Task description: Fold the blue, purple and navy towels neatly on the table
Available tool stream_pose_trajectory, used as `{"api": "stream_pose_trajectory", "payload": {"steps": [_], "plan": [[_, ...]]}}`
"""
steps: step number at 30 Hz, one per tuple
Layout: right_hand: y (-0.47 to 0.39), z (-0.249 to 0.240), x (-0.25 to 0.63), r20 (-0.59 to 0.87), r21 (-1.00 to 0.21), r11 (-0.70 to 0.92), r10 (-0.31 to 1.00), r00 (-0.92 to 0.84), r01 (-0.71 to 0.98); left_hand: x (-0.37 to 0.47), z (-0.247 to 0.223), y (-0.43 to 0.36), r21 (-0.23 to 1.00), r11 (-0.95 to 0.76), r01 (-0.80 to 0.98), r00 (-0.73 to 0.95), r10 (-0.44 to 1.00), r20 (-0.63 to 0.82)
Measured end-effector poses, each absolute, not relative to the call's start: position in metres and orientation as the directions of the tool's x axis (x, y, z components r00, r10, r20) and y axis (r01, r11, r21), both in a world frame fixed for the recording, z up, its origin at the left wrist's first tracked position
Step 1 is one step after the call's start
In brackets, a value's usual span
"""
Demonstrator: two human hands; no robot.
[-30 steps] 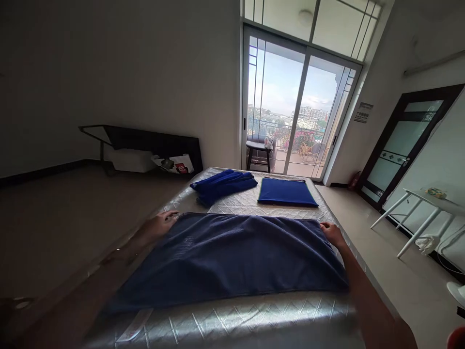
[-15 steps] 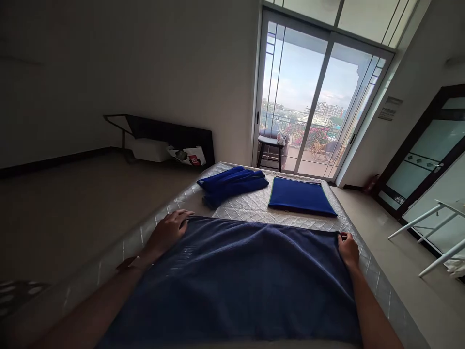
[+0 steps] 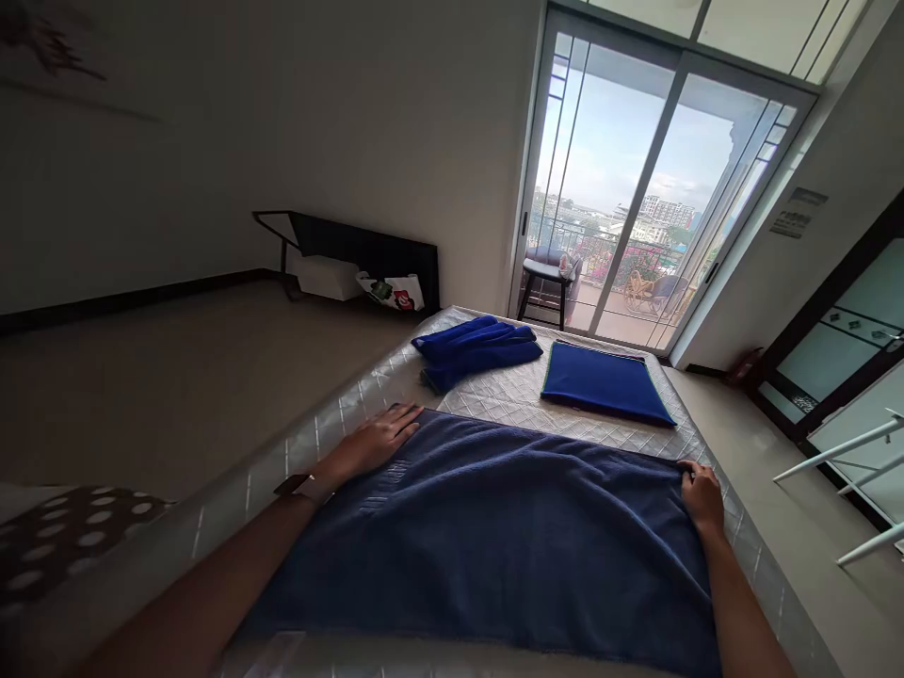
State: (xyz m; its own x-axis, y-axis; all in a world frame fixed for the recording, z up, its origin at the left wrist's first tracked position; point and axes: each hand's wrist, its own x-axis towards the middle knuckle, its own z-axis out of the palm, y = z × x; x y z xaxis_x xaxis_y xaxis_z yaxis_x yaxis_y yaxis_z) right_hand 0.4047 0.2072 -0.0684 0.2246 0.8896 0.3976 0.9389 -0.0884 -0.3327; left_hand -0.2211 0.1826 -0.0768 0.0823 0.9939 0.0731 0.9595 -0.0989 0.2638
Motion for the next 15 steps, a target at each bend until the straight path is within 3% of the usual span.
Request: {"api": "stream_pose_trajectory", "payload": {"steps": [7,11,13,15], "plan": [[0.199,-0.045,0.386,0.198,-0.063,-0.229,0.951,0.237,0.971,-0.216,-0.07,0.18,0.242,-0.09,0.966,0.085,0.996,0.032],[0.193,-0.018,0.351,0.189,0.099,-0.262,0.952,0.24,0.96,-0.214,-0.074,0.182,0.238,-0.082,0.968,0.068,0.996,0.064],[0.192,-0.005,0.31,0.243,0.092,-0.199,0.955,0.172,0.976,-0.213,-0.075,0.184,0.249,-0.077,0.965,0.06,0.995,0.075],[0.191,-0.001,0.254,0.283,-0.004,-0.018,0.959,0.018,1.0,-0.212,-0.074,0.184,0.257,-0.074,0.964,0.057,0.996,0.075]]}}
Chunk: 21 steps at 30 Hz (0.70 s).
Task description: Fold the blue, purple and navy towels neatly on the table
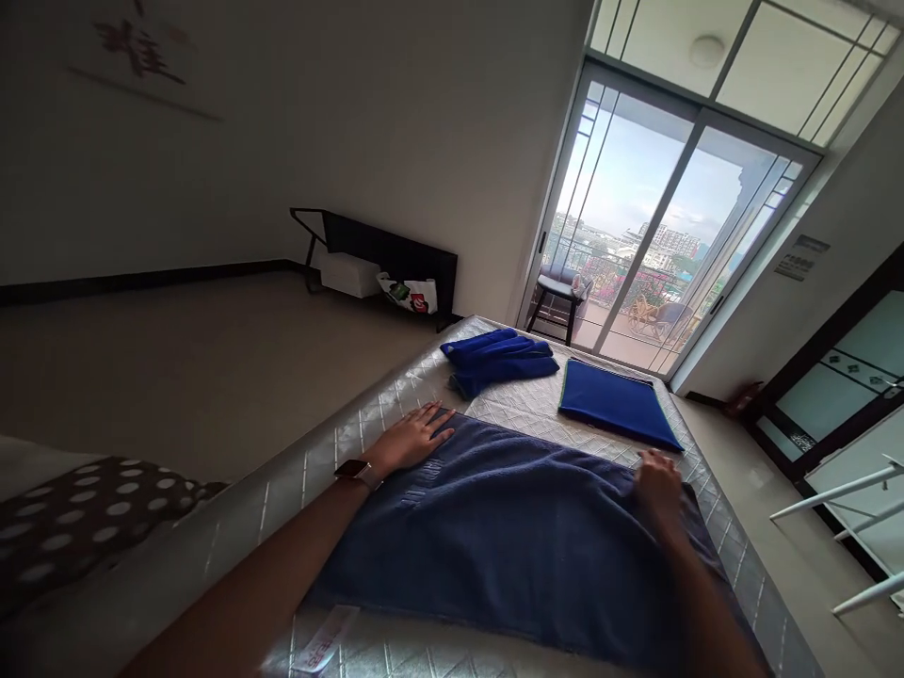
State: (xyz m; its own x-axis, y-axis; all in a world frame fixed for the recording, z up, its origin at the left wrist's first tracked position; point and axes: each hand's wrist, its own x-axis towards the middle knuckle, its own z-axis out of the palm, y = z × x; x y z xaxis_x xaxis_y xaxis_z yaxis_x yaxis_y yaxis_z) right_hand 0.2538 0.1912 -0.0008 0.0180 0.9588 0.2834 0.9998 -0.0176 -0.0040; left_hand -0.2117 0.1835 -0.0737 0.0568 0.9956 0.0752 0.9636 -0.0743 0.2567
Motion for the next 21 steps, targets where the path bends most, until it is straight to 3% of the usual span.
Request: {"api": "stream_pose_trajectory", "payload": {"steps": [3,8,17,21], "plan": [[0.19,-0.012,0.158,0.273,-0.101,0.276,0.932,-0.24,0.956,-0.21,-0.071,0.182,0.25,-0.069,0.966,0.055,0.997,0.06],[0.19,-0.049,0.048,0.16,-0.145,0.532,0.845,-0.511,0.834,-0.211,-0.072,0.182,0.258,-0.047,0.965,0.033,0.998,0.056],[0.183,-0.062,0.049,0.038,-0.149,0.507,0.861,-0.507,0.849,-0.214,-0.077,0.187,0.241,-0.051,0.969,0.036,0.997,0.066],[0.179,-0.052,0.089,-0.024,-0.179,0.393,0.915,-0.404,0.902,-0.215,-0.077,0.187,0.246,-0.064,0.967,0.048,0.996,0.071]]}}
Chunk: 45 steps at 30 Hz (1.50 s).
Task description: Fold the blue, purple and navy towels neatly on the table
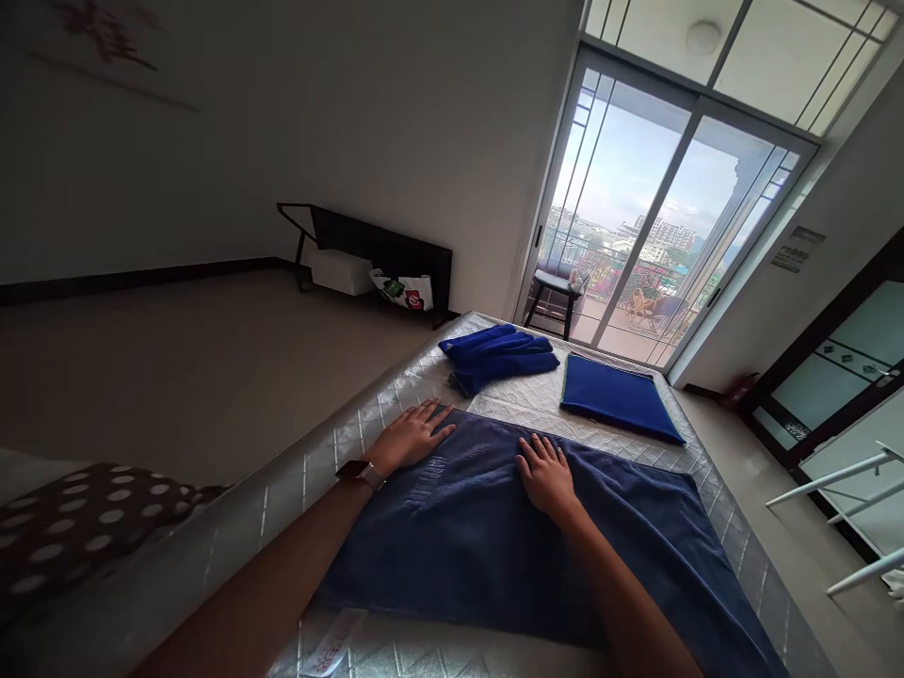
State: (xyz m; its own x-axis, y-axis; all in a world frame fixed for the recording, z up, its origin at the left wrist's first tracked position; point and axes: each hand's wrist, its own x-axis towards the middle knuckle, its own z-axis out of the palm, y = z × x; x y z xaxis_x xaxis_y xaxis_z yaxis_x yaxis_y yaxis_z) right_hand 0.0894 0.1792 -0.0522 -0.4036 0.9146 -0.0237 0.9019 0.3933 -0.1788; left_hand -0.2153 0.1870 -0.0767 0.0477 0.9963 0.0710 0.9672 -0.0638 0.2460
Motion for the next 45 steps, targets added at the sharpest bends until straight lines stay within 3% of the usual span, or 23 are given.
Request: {"api": "stream_pose_trajectory", "payload": {"steps": [5,15,19,23,26,29,34,38,45], "plan": [[0.178,-0.051,0.137,0.053,-0.257,0.364,0.93,-0.363,0.895,-0.215,-0.08,0.189,0.226,-0.06,0.972,0.041,0.995,0.088],[0.172,-0.051,0.133,0.038,-0.164,0.36,0.933,-0.359,0.918,-0.21,-0.068,0.184,0.196,-0.11,0.974,0.082,0.986,0.147],[0.178,-0.052,0.14,0.0,-0.252,0.401,0.91,-0.414,0.881,-0.192,-0.061,0.178,0.214,-0.167,0.962,0.144,0.982,0.12],[0.186,-0.05,0.156,0.082,-0.4,0.42,0.901,-0.425,0.814,-0.185,-0.065,0.176,0.24,-0.166,0.957,0.154,0.986,0.068],[0.187,-0.05,0.169,0.126,-0.338,0.353,0.935,-0.33,0.872,-0.187,-0.067,0.176,0.244,-0.169,0.955,0.158,0.985,0.063],[0.186,-0.052,0.18,0.064,-0.258,0.328,0.945,-0.322,0.909,-0.189,-0.066,0.176,0.233,-0.165,0.958,0.155,0.986,0.064],[0.189,-0.052,0.216,0.036,-0.321,0.376,0.922,-0.386,0.869,-0.189,-0.067,0.176,0.228,-0.14,0.964,0.131,0.99,0.058],[0.19,-0.052,0.269,-0.006,-0.361,0.299,0.947,-0.322,0.883,-0.191,-0.069,0.177,0.216,-0.155,0.964,0.144,0.987,0.064],[0.173,-0.054,0.317,0.012,-0.103,0.009,1.0,-0.007,0.995,-0.19,-0.063,0.175,0.219,-0.119,0.968,0.115,0.993,0.034]]}}
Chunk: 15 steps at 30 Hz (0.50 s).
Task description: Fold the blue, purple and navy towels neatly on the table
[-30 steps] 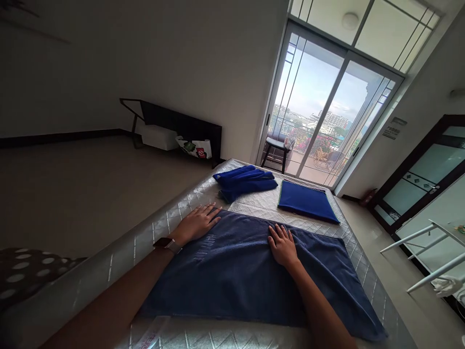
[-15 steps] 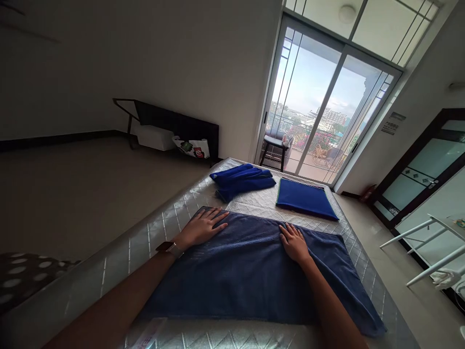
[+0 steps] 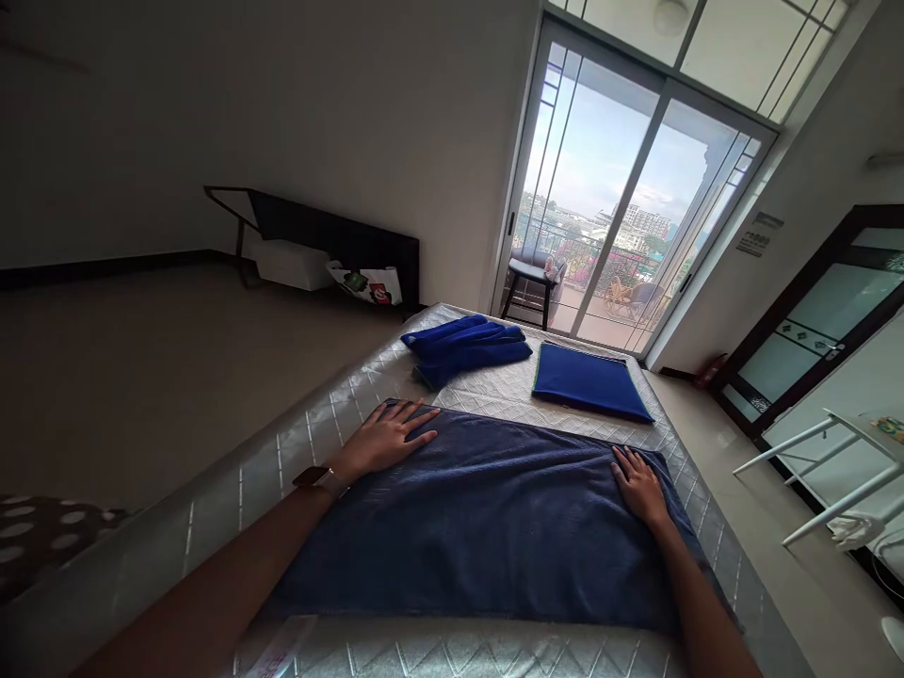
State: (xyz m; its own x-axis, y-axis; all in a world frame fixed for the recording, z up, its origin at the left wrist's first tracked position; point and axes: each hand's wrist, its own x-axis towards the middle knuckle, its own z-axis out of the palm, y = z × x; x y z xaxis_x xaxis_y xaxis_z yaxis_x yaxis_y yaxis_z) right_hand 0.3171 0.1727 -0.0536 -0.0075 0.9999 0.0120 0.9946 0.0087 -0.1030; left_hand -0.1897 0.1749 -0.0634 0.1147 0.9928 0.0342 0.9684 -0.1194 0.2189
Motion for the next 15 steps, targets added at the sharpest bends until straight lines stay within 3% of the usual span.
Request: {"api": "stream_pose_trajectory", "payload": {"steps": [6,8,12,15], "plan": [[0.171,-0.04,0.305,-0.06,-0.032,-0.058,0.997,0.056,0.998,-0.19,-0.064,0.175,0.222,-0.14,0.965,0.133,0.99,0.046],[0.173,-0.035,0.294,-0.022,0.002,-0.067,0.997,0.067,0.998,-0.189,-0.063,0.175,0.216,-0.138,0.967,0.132,0.99,0.045],[0.175,-0.037,0.251,0.152,-0.001,0.113,0.982,-0.111,0.994,-0.187,-0.059,0.174,0.202,-0.124,0.972,0.121,0.992,0.026],[0.177,-0.049,0.218,0.131,-0.094,0.262,0.96,-0.249,0.96,-0.187,-0.058,0.173,0.201,-0.127,0.971,0.124,0.992,0.028]]}}
